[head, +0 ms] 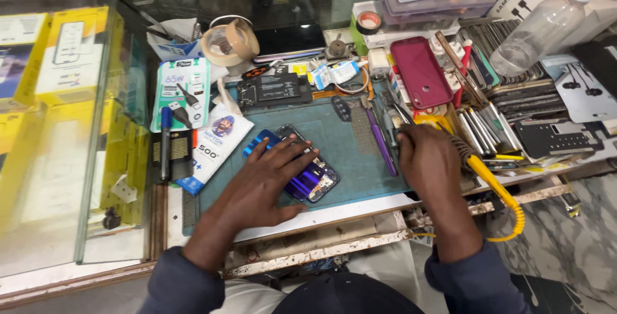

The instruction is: The person cleans the back of a purple smartphone with a spray and cloth, then uses a metal prying tool to separate the back cover from the frame. The person continues to pry along the edges to detach the back panel.

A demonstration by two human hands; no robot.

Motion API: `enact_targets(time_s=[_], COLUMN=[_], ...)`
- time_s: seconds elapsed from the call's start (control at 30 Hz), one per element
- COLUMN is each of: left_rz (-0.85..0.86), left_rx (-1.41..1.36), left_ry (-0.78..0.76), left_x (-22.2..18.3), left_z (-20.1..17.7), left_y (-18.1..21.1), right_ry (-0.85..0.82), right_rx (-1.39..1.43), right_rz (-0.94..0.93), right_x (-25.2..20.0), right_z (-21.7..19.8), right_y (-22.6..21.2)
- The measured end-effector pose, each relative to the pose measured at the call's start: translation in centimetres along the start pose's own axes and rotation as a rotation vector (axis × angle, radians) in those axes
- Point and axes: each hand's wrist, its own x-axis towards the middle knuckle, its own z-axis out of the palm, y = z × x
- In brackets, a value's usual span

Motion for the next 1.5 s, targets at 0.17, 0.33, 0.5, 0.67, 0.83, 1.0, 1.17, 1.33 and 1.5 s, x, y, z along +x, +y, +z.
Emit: enact_targets(time_s=[0.17,0.33,0.5,0.67,0.83,1.0,1.17,1.33,1.5], left_rz=[-0.048,-0.079,-0.086,-0.112,-0.133,-0.144,-0.166,-0.159,-0.139], left_rx=[0.015,-0.002,-0.043,-0.116,-0.162,-0.213,-0.254,-0.217,-0.186], left_ry=[0.284,0.405,0.456,0.535,0.599,0.645,0.677,0.659,0.651], left_x=[-1.6,-2.2,-2.5,-2.8,-3.1,-3.2,-3.2,-3.1,-3.0], left_z=[2.7,3.9,4.1,3.9,4.2,4.5,4.4,4.3,4.4], left_y=[0.1,-0.7,-1.0,-1.0,-1.4,-1.7,-1.7,-1.5,-1.6], right_ry=[0.011,0.054,0.083,-0.012,0.090,0.283,0.427,0.412,0.134], right_rx=[-0.237,-0.292,-0.294,-0.290,-0.267,-0.082,0.351,0.766,1.257], right_rz=[0.102,0.139,0.159,0.210,0.165,0.090,0.092,0.045,0.448], right_x=[2.8,2.9,2.9,3.3,3.3,3.7,4.3,2.4,-2.3], right_z=[2.0,3.6,3.7,3.7,4.3,3.0,-0.1,-1.1,2.2], right_y=[1.1,2.3,2.6,2.4,2.9,4.1,2.8,0.9,1.3])
